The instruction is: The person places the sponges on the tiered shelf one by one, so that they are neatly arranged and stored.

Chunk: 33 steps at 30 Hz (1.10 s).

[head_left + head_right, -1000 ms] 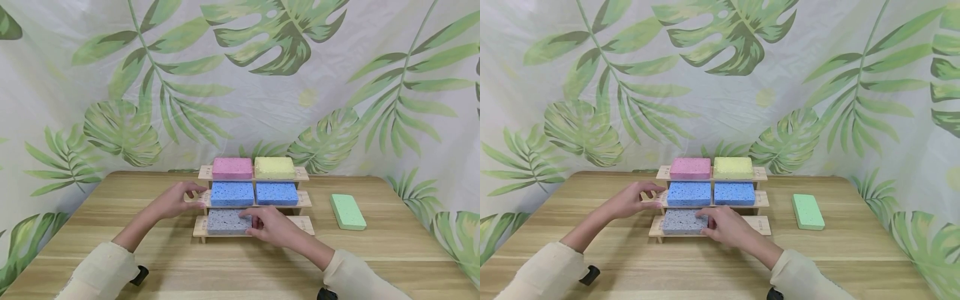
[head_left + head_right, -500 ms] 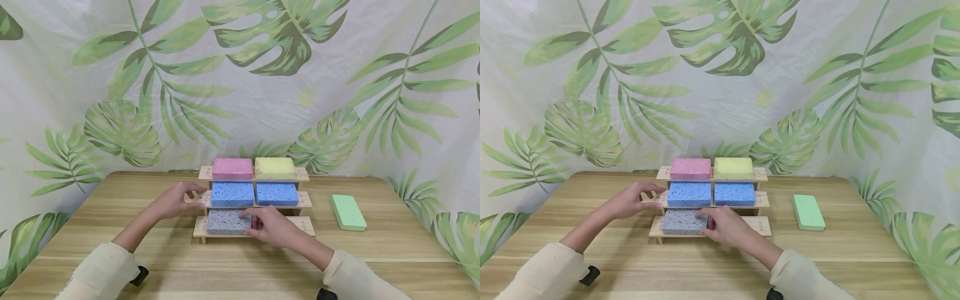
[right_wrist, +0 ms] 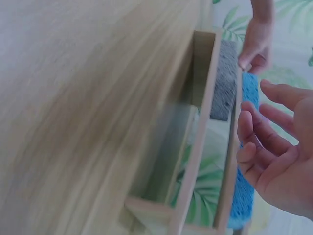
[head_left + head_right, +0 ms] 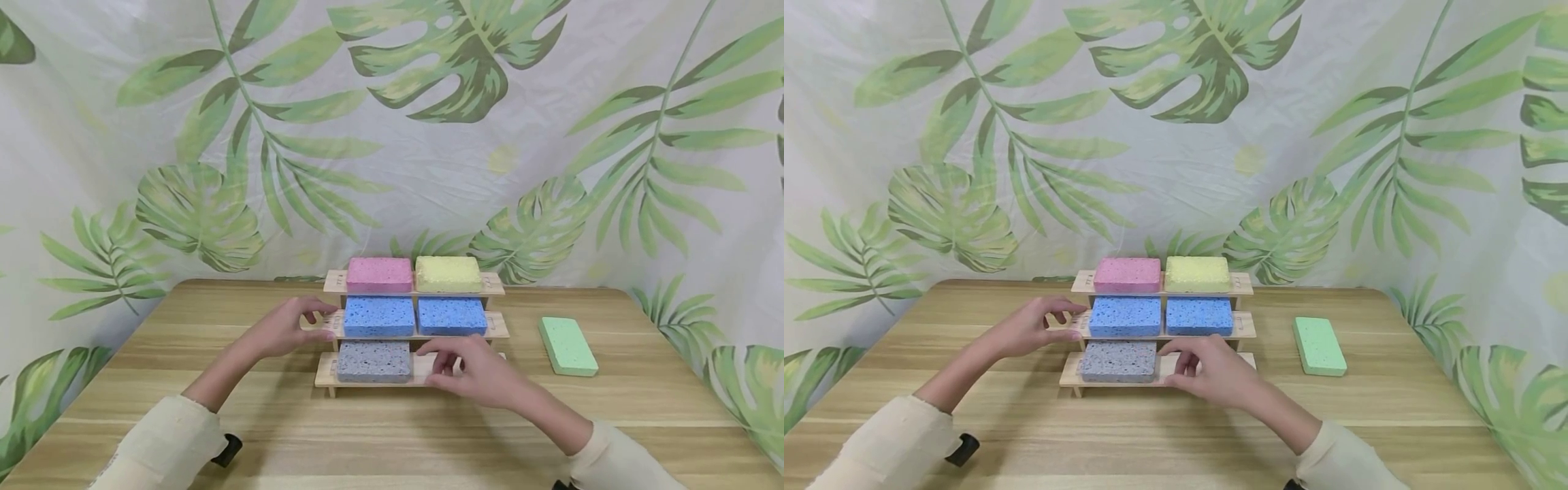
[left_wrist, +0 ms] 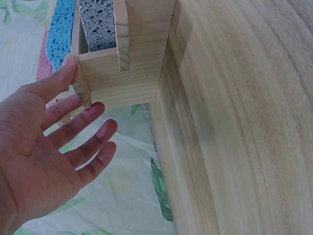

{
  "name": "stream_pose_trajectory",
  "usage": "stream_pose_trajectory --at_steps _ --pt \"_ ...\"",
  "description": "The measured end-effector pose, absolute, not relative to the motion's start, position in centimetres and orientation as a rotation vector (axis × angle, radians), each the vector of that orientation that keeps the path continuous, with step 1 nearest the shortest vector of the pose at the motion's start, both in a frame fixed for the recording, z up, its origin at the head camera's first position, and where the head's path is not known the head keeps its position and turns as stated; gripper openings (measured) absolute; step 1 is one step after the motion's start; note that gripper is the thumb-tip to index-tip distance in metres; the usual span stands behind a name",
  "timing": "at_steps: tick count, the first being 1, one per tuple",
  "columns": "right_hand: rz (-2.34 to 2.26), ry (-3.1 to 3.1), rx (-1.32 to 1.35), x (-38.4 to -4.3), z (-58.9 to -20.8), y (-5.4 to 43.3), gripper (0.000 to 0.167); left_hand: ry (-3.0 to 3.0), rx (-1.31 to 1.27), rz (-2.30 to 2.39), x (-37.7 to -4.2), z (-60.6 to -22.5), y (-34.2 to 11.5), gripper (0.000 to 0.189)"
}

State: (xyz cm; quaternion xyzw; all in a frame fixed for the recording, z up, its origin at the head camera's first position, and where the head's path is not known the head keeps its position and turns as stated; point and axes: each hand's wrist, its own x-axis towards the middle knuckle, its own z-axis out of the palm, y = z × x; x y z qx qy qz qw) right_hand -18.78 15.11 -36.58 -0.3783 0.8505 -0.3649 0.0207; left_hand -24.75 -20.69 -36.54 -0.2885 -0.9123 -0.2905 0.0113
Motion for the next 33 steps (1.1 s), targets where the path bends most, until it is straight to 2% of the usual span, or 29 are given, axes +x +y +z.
stream_pose_trajectory --at_steps 5,16,33 --pt "-1.181 2.663 -1.137 -18.4 -36.0 17.2 0.024 -2.847 -0.896 -0.905 -24.7 -36.6 -20.8 0.046" --pt "-1.195 2.836 -0.980 -17.8 -35.0 22.1 0.019 -2.850 -0.898 -0.913 -24.8 -36.8 -20.9 0.047" --pt "-1.130 3.098 -0.583 -19.7 -37.9 29.1 0.022 -2.848 -0.896 -0.929 -24.9 -36.7 -20.7 0.048"
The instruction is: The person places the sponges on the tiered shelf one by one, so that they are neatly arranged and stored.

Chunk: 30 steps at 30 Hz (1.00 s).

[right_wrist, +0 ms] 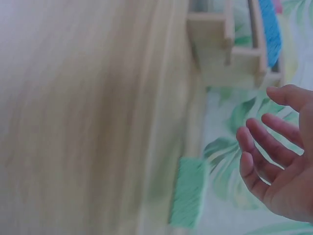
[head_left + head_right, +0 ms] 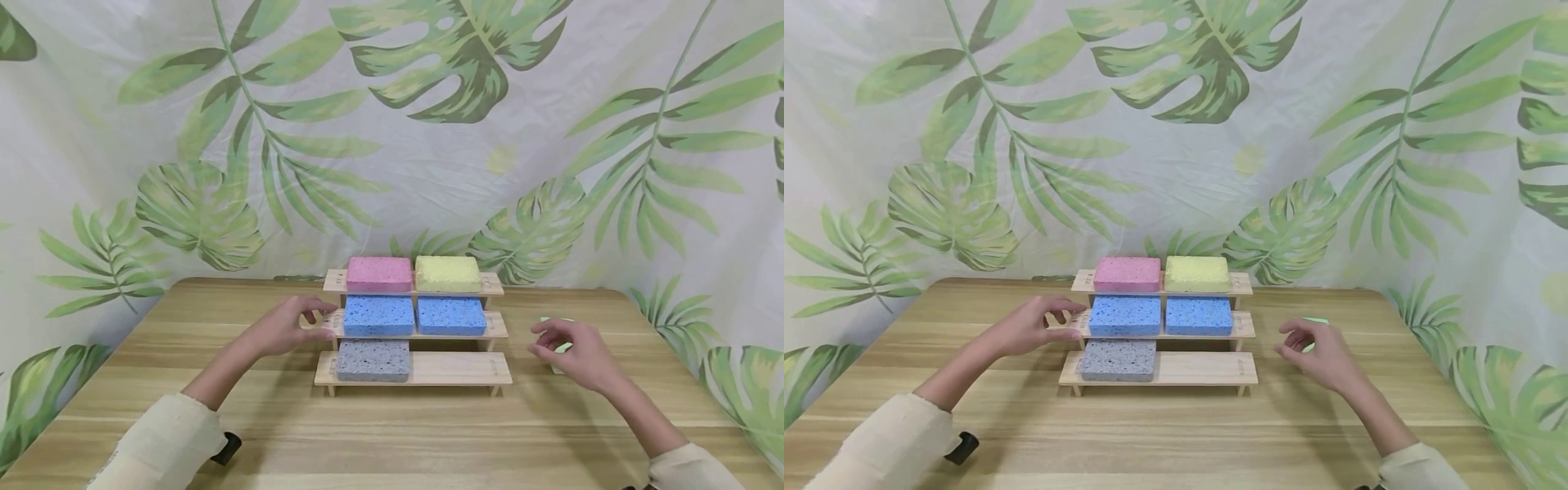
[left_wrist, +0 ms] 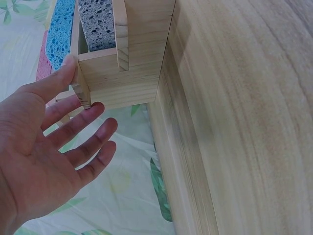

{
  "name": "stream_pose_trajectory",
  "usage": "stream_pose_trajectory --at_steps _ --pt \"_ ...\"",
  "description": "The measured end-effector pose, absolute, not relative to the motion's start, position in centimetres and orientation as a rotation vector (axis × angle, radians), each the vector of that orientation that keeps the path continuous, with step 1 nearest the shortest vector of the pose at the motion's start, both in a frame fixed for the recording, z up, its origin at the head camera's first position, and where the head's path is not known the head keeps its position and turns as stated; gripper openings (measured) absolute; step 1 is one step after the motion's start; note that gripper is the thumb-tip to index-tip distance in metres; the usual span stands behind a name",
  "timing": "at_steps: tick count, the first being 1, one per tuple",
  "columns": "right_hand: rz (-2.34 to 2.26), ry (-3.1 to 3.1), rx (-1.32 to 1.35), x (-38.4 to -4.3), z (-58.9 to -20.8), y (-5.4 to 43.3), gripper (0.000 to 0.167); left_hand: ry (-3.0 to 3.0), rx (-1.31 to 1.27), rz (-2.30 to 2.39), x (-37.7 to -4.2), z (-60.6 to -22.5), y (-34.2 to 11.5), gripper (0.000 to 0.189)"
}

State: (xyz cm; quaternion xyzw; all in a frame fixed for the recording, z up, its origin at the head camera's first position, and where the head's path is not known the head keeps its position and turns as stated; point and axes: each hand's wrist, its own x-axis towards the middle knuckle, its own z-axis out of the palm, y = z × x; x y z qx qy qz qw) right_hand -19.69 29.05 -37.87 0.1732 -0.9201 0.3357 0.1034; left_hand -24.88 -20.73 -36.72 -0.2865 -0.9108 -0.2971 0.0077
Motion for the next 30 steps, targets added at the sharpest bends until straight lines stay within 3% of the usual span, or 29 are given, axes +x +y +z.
stream_pose_trajectory --at_steps 13,19,30 --pt "0.714 -2.807 0.184 -20.9 -39.4 32.3 0.036 -2.846 -0.894 -0.919 -24.8 -36.6 -20.7 0.047" --pt "0.479 -2.879 0.091 -21.1 -39.8 33.1 0.053 -2.851 -0.892 -0.927 -24.9 -36.6 -20.7 0.048" --pt "0.471 -3.013 0.003 -21.2 -39.9 33.2 0.077 -2.860 -0.878 -0.927 -24.7 -36.5 -20.6 0.048"
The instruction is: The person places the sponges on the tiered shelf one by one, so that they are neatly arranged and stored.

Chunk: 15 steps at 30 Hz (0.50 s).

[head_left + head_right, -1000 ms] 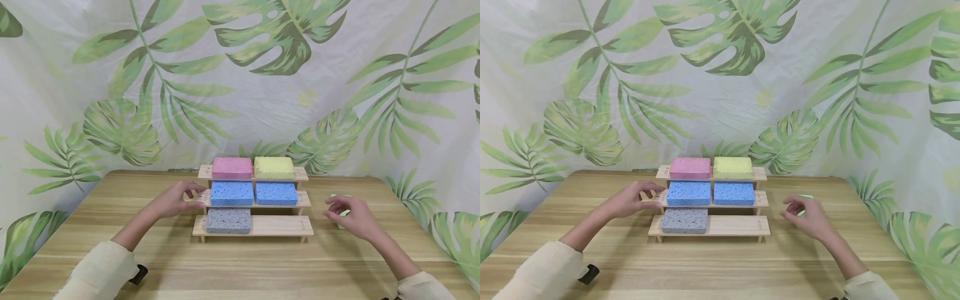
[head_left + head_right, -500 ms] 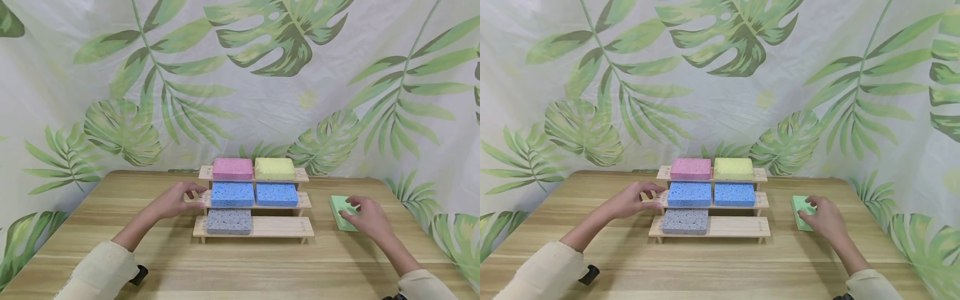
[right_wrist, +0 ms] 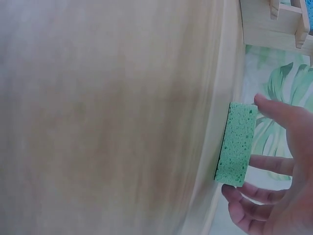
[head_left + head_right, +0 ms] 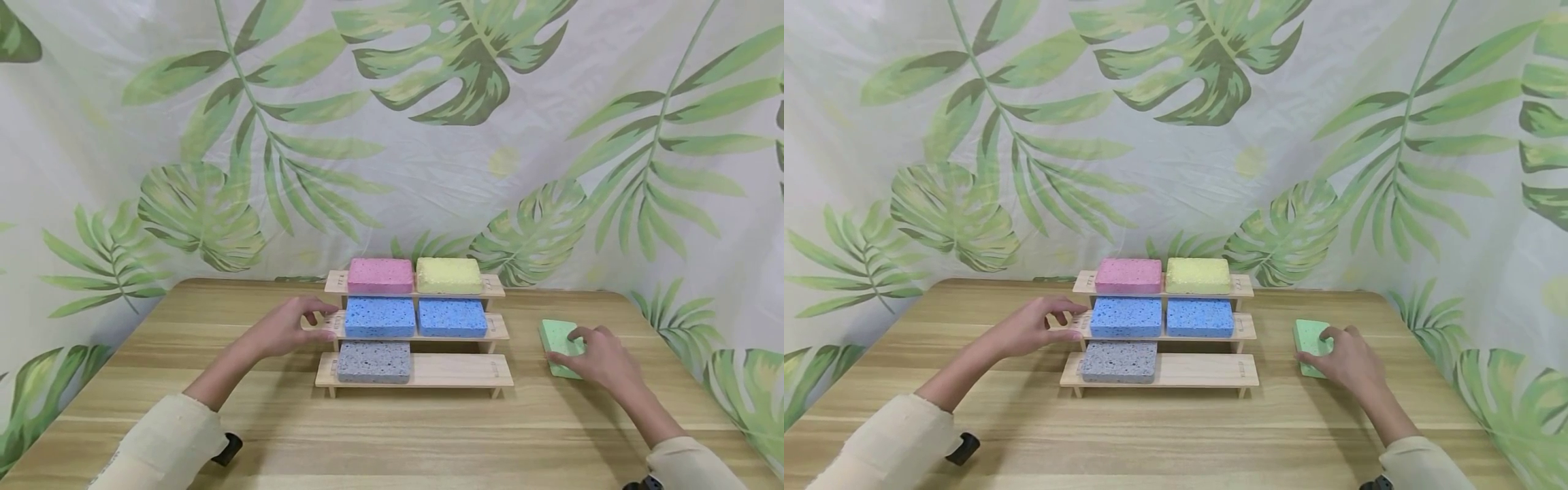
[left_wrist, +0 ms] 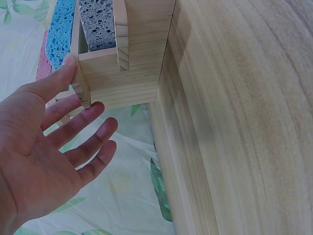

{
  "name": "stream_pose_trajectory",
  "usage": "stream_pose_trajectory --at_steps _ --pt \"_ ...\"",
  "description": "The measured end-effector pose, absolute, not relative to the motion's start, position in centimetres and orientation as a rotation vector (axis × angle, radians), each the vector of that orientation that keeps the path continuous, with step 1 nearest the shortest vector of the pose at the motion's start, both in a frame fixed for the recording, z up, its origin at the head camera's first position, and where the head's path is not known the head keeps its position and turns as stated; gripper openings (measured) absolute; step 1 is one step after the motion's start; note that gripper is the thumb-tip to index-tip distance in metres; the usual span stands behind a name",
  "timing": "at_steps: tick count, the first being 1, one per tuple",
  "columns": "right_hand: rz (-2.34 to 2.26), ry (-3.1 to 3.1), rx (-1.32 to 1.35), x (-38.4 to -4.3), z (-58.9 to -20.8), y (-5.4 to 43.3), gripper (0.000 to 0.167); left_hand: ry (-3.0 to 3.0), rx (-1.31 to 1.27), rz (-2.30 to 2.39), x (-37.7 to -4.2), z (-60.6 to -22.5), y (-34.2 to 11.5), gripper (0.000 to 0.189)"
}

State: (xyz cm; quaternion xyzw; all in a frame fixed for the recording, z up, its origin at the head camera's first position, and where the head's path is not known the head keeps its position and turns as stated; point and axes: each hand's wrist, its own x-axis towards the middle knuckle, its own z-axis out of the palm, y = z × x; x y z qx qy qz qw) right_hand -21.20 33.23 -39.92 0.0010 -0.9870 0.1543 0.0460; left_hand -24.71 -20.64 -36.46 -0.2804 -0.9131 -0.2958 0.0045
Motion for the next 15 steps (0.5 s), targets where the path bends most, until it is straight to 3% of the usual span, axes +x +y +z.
stream_pose_trajectory --at_steps 11,15 --pt "0.443 -3.105 -0.037 -21.18 -39.54 32.89 0.096 -2.860 -0.877 -0.937 -24.59 -36.34 -20.59 0.047" --pt "0.435 -3.109 -0.029 -21.28 -39.53 32.92 0.092 -2.857 -0.878 -0.933 -24.62 -36.36 -20.60 0.048"
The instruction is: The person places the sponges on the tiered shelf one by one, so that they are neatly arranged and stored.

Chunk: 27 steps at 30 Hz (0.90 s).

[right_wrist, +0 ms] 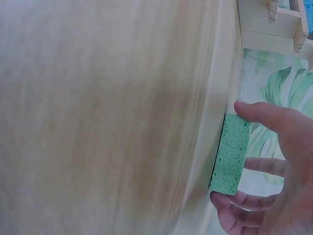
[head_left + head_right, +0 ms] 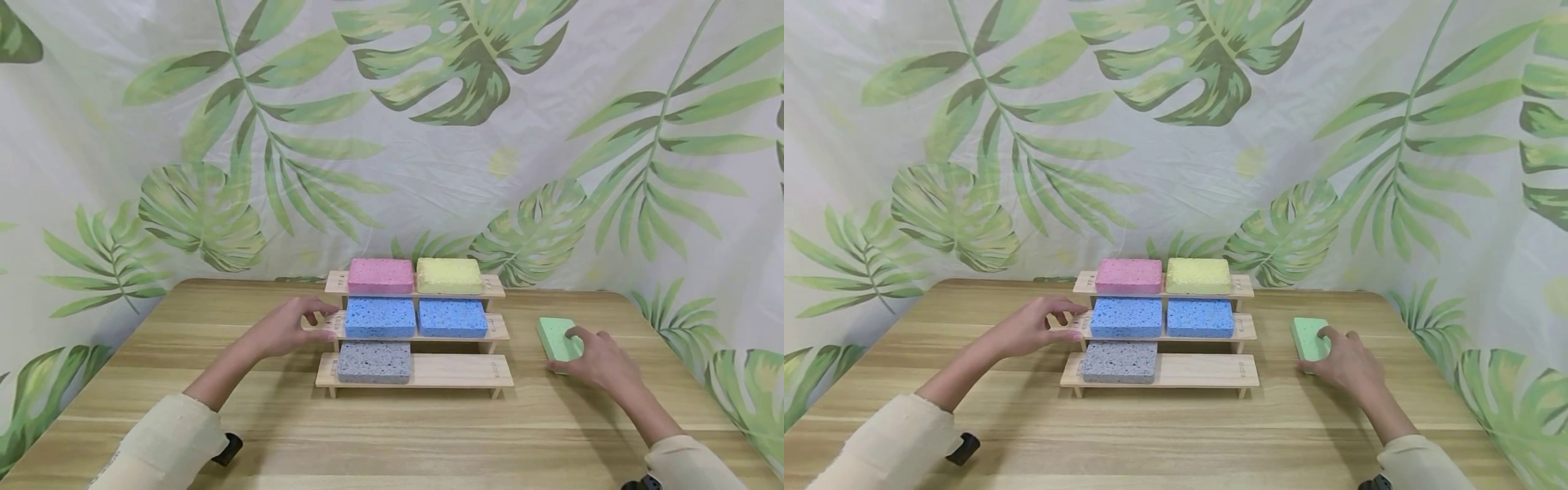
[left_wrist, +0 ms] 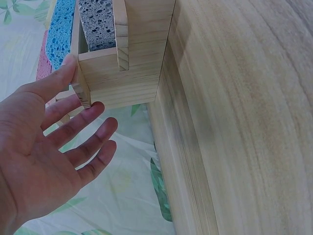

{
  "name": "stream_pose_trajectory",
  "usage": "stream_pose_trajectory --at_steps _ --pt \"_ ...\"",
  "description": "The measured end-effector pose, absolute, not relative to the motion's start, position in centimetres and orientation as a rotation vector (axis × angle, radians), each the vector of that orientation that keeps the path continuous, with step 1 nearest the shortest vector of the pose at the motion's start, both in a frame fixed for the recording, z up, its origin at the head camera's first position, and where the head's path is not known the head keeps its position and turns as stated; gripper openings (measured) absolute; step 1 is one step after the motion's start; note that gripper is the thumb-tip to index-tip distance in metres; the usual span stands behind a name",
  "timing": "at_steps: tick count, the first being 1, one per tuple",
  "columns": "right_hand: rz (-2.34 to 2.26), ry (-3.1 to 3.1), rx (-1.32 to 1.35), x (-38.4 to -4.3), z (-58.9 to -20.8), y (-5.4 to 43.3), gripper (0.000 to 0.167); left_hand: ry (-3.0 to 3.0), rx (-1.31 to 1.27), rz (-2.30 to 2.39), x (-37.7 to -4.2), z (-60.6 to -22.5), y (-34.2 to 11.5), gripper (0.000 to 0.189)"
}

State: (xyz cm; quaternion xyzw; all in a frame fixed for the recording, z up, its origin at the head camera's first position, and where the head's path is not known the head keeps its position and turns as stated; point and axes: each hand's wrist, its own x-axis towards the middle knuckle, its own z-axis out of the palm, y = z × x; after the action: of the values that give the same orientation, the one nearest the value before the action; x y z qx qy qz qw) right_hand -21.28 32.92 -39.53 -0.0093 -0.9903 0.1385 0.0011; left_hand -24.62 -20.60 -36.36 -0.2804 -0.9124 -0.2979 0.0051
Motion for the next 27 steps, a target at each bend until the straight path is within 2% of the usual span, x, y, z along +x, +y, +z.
stream_pose_trajectory --at_steps 7,19,27 --pt "0.512 -3.014 0.021 -21.4 -40.1 32.8 0.074 -2.854 -0.878 -0.928 -24.6 -36.4 -20.6 0.048" --pt "0.644 -2.915 0.105 -21.6 -39.5 32.2 0.062 -2.850 -0.884 -0.926 -24.7 -36.6 -20.7 0.047" --pt "0.793 -2.829 0.216 -21.4 -38.6 31.9 0.060 -2.850 -0.885 -0.924 -24.8 -36.6 -20.7 0.048"
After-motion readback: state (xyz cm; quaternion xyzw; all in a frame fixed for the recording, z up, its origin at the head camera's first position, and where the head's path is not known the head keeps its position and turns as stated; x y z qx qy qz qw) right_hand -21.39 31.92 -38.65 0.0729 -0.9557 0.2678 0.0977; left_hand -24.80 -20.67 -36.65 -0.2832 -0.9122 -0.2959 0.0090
